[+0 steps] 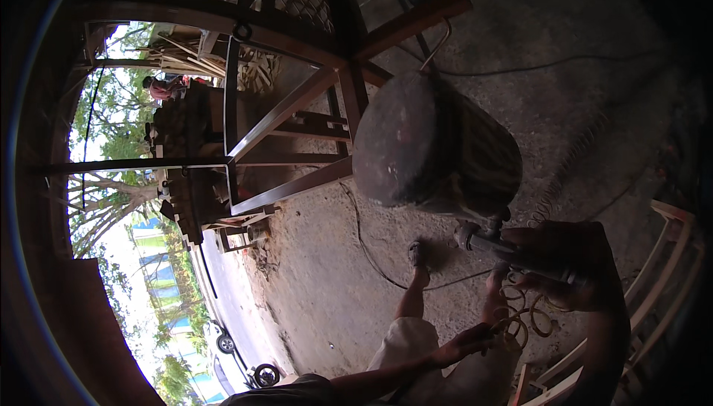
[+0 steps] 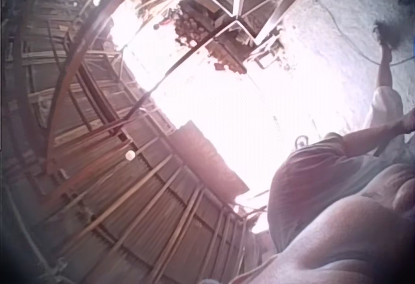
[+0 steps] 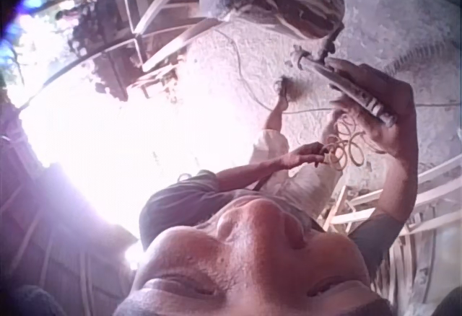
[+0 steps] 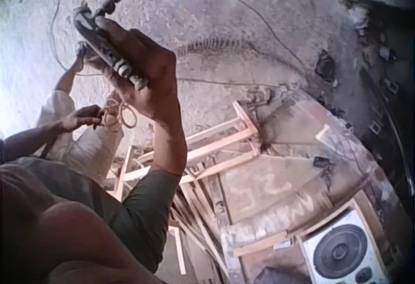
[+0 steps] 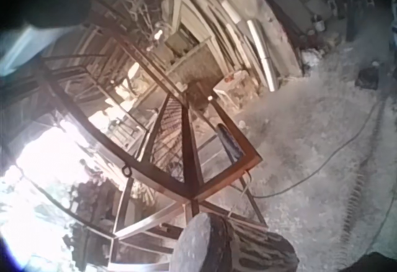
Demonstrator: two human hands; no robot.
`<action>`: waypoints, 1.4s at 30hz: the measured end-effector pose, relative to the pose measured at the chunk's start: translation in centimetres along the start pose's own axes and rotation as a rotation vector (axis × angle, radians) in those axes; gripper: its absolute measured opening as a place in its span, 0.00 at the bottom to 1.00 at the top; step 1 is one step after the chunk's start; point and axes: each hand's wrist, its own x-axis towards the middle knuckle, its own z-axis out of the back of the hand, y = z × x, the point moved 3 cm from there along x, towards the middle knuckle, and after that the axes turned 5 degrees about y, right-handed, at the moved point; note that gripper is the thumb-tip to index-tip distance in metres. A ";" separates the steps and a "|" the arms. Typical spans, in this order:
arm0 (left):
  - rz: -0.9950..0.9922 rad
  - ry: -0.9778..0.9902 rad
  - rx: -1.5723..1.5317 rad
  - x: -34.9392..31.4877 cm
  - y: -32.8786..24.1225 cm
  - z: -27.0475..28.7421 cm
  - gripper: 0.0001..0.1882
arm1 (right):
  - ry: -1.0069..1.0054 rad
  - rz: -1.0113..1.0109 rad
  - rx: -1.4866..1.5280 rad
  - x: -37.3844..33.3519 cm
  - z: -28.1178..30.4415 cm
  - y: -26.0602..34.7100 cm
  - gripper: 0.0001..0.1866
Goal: The person spray paints the frame of a metal cart using a spray gun. The person also wipes their hands with a cloth and wipes the nozzle of the spray gun.
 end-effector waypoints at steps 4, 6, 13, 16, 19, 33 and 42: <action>0.009 0.016 -0.016 1.1 1.1 -0.2 0.26 | -0.084 0.098 0.089 3.8 1.1 -2.1 0.26; 0.046 -0.033 -0.030 1.5 -1.5 -0.9 0.24 | -0.133 0.150 0.121 6.4 1.3 -3.7 0.23; -0.015 -0.108 -0.109 2.4 -3.5 -0.8 0.23 | -0.214 -0.090 0.019 11.6 3.3 -4.9 0.17; -0.023 -0.123 -0.079 2.6 -3.7 -0.3 0.22 | -0.206 -0.063 -0.022 11.6 2.9 -5.4 0.17; 0.015 -0.110 -0.048 2.5 -4.2 0.1 0.22 | -0.174 0.119 0.069 9.8 1.5 -6.8 0.19; -0.029 0.008 0.016 -0.9 1.9 0.1 0.26 | 0.114 -0.124 0.180 1.4 0.1 2.3 0.28; -0.162 0.014 -0.031 -5.2 -0.6 1.2 0.23 | -0.169 -0.208 -0.033 10.5 -1.7 7.9 0.18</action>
